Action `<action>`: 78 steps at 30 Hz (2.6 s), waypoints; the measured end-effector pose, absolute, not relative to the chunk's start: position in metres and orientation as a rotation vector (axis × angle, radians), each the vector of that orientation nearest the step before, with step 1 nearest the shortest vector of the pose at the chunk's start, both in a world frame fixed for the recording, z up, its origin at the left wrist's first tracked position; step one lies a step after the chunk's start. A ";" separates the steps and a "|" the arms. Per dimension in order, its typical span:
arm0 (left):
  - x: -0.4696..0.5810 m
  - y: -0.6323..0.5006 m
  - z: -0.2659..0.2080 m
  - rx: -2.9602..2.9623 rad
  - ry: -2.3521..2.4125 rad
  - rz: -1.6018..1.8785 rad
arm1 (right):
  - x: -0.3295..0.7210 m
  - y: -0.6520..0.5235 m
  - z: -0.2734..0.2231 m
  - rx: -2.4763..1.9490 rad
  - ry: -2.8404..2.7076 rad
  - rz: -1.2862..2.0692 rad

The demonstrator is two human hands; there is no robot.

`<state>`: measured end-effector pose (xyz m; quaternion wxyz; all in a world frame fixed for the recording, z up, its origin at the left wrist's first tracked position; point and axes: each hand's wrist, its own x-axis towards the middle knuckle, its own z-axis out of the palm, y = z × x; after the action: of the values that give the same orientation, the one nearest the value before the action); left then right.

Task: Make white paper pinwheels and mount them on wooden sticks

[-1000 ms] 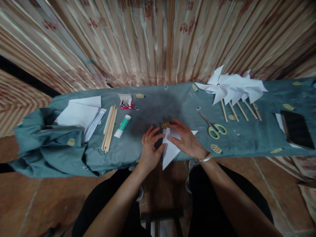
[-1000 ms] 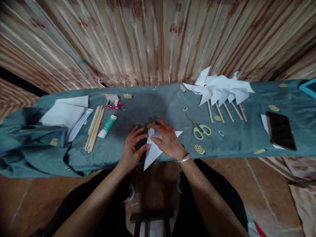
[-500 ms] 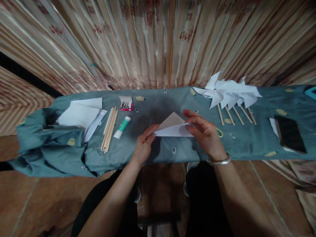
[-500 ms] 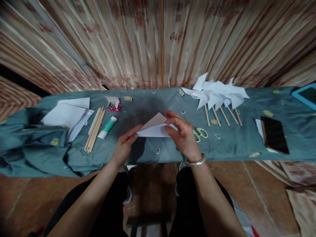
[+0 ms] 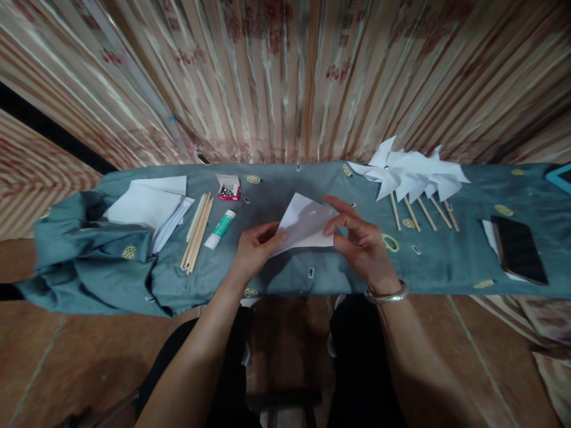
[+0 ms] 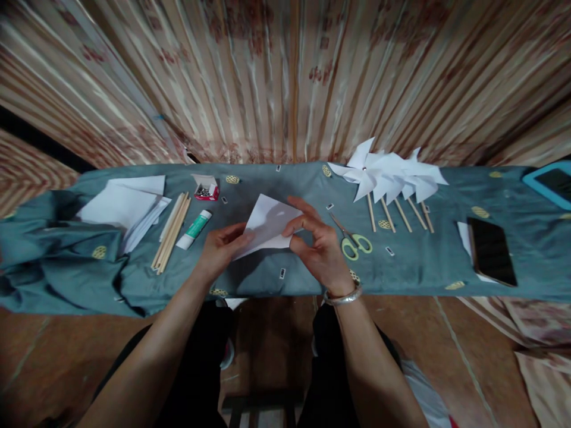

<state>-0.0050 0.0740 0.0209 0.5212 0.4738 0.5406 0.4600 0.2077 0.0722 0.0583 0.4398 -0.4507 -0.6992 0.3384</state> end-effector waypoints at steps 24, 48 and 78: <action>0.000 0.047 0.000 2.104 1.462 0.999 | 0.177 0.012 0.015 -1.412 -2.506 -0.192; -0.036 0.003 -0.004 2.738 1.296 0.739 | 0.213 0.000 -0.008 -1.021 -2.464 0.224; 0.020 0.010 -0.006 2.748 1.212 0.485 | 0.202 0.051 -0.002 -1.660 -1.999 0.566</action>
<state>0.0203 0.0103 -0.0063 0.0494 0.9021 0.3980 0.1592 0.2021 0.0513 -0.0023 0.2387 -0.6061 -0.7300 0.2068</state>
